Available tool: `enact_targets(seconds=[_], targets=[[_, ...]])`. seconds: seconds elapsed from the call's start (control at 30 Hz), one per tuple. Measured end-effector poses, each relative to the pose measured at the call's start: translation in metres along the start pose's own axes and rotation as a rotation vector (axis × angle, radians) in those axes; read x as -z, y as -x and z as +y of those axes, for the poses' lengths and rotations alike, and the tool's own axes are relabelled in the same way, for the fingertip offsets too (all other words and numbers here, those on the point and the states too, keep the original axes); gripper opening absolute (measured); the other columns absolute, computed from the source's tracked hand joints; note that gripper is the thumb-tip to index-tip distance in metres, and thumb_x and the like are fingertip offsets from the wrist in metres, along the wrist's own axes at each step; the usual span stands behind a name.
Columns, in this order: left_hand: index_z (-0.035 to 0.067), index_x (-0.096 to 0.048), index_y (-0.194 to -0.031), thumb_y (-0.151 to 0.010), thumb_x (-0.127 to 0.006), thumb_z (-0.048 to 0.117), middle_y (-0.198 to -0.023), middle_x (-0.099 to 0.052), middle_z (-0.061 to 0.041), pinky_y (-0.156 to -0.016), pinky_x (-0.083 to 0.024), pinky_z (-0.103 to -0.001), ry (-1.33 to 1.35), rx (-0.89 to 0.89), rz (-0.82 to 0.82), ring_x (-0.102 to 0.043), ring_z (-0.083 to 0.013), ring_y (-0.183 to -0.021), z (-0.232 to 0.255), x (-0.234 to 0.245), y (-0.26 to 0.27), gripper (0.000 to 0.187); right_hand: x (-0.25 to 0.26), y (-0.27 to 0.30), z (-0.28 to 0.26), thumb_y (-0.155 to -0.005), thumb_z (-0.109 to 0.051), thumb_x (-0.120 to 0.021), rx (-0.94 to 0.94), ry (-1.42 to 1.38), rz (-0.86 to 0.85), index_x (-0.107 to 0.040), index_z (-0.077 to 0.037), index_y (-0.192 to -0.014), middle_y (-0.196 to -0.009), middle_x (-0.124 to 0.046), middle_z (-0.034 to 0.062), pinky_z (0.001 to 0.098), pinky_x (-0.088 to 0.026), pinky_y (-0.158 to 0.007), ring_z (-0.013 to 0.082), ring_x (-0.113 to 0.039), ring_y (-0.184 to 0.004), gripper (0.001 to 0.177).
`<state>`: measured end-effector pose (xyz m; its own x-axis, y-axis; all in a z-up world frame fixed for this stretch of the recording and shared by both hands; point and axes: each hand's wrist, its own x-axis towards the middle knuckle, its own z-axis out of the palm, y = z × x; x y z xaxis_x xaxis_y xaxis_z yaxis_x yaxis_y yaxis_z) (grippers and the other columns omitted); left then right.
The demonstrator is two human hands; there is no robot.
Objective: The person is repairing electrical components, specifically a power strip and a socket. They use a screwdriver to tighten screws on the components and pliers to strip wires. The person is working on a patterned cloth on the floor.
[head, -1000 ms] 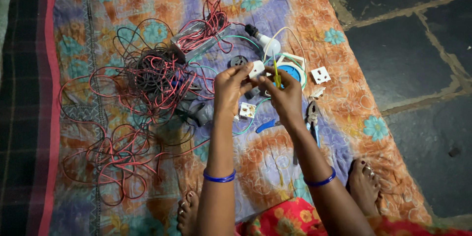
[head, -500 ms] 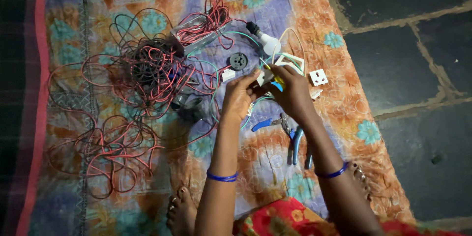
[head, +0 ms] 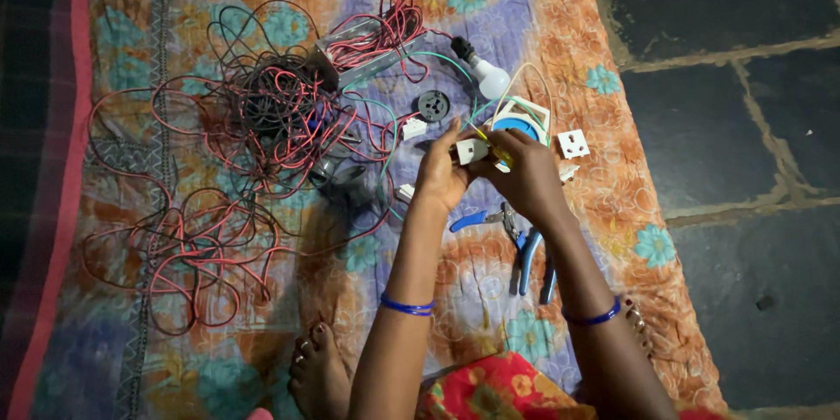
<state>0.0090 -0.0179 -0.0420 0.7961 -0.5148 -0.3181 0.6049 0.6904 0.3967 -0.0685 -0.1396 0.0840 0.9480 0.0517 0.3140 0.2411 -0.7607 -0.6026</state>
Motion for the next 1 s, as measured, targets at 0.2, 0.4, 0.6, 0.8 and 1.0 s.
enact_targets(seconds=[0.2,0.4,0.6,0.8,1.0], targets=[[0.000,-0.071,-0.106,-0.102,-0.059,0.046,-0.096,-0.074,-0.013,-0.064,-0.053,-0.035,0.023,-0.025,-0.022,-0.070,-0.0256,-0.081,0.000,0.000,-0.002,0.048,0.000,-0.001,0.004,-0.079,-0.014,-0.087,-0.091,-0.154,-0.036,-0.071,-0.003,-0.119,-0.101,-0.073,0.0130,0.0363,-0.056,-0.077,0.0240,-0.071,-0.090,0.045],[-0.003,-0.067,-0.107,-0.099,-0.061,0.047,-0.098,-0.071,-0.016,-0.072,-0.063,-0.039,0.054,-0.008,0.029,-0.069,-0.0254,-0.082,0.005,-0.008,0.005,0.051,0.003,0.000,0.017,-0.088,-0.008,-0.080,-0.230,-0.452,-0.017,-0.069,-0.002,-0.127,-0.113,-0.075,0.0066,0.0297,-0.056,-0.090,0.0107,-0.068,-0.104,0.040],[-0.003,-0.067,-0.110,-0.097,-0.065,0.046,-0.100,-0.071,-0.015,-0.074,-0.061,-0.037,0.089,-0.001,0.027,-0.071,-0.0248,-0.086,0.006,-0.013,0.009,0.051,0.002,-0.003,0.018,-0.087,-0.005,-0.079,-0.196,-0.526,-0.015,-0.068,-0.003,-0.127,-0.114,-0.073,0.0056,0.0287,-0.057,-0.091,0.0109,-0.067,-0.104,0.041],[-0.003,-0.069,-0.110,-0.098,-0.065,0.048,-0.099,-0.071,-0.013,-0.065,-0.055,-0.030,0.059,0.009,0.022,-0.069,-0.0220,-0.083,0.008,-0.018,0.009,0.053,0.000,-0.001,0.004,-0.080,0.000,-0.083,-0.105,-0.302,0.023,-0.070,-0.004,-0.125,-0.105,-0.072,0.0087,0.0317,-0.055,-0.086,0.0161,-0.066,-0.095,0.047],[0.004,-0.068,-0.113,-0.100,-0.065,0.039,-0.102,-0.070,-0.010,-0.070,-0.056,-0.031,-0.026,-0.083,-0.052,-0.067,-0.0193,-0.086,0.006,-0.023,0.016,0.037,0.002,-0.004,0.005,-0.083,-0.001,-0.083,-0.122,-0.295,-0.019,-0.070,-0.005,-0.127,-0.106,-0.071,0.0084,0.0317,-0.054,-0.086,0.0139,-0.067,-0.097,0.046]])
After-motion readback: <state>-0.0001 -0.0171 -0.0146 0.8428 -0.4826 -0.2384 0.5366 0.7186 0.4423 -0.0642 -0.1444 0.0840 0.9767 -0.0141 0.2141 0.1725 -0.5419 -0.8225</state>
